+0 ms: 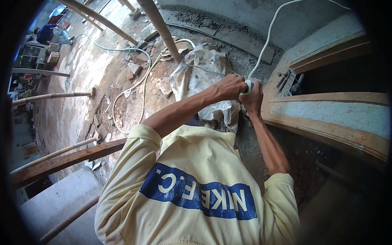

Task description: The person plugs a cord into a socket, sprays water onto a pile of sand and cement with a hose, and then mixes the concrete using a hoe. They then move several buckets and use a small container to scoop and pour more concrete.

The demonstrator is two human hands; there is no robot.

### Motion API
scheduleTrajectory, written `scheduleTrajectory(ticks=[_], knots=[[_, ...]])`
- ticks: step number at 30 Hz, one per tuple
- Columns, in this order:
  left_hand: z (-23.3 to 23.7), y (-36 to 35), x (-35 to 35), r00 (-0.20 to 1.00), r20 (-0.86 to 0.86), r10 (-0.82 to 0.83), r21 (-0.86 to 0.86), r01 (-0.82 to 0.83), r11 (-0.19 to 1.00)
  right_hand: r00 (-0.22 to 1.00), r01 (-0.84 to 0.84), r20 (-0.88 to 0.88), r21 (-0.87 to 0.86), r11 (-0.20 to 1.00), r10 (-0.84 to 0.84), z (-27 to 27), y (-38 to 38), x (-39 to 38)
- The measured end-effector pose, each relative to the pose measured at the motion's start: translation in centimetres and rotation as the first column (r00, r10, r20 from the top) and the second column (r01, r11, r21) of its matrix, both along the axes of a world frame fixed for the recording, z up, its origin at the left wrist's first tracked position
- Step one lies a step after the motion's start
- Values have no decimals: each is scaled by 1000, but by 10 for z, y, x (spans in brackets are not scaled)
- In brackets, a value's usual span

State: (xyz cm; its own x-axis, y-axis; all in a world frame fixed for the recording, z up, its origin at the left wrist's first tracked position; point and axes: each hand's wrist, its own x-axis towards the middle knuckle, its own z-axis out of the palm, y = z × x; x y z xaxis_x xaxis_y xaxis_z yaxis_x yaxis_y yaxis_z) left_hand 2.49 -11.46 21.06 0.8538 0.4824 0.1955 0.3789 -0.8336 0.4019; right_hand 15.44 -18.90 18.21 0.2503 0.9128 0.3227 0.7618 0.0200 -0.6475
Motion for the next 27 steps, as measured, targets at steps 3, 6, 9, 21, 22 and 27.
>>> scheduleTrajectory(ticks=[3,6,9,21,22,27], knots=[[4,1,5,1000,-22,-14,-31,13,999,1000,15,-1,-56,998,-15,-2,0,7],[-4,4,9,999,13,-40,-43,40,998,998,46,55,-85,995,-41,-1,3,15],[-9,3,-6,962,250,110,-221,-54,974,988,-78,137,49,996,70,26,0,16],[14,18,-48,939,341,47,-259,46,965,-141,162,-979,-171,972,-148,3,7,40],[11,11,-44,930,368,10,-241,85,967,-185,126,-974,-159,979,-135,0,11,31],[35,6,-52,937,348,-9,-271,110,956,-99,-95,-994,-43,995,-53,24,34,-14]])
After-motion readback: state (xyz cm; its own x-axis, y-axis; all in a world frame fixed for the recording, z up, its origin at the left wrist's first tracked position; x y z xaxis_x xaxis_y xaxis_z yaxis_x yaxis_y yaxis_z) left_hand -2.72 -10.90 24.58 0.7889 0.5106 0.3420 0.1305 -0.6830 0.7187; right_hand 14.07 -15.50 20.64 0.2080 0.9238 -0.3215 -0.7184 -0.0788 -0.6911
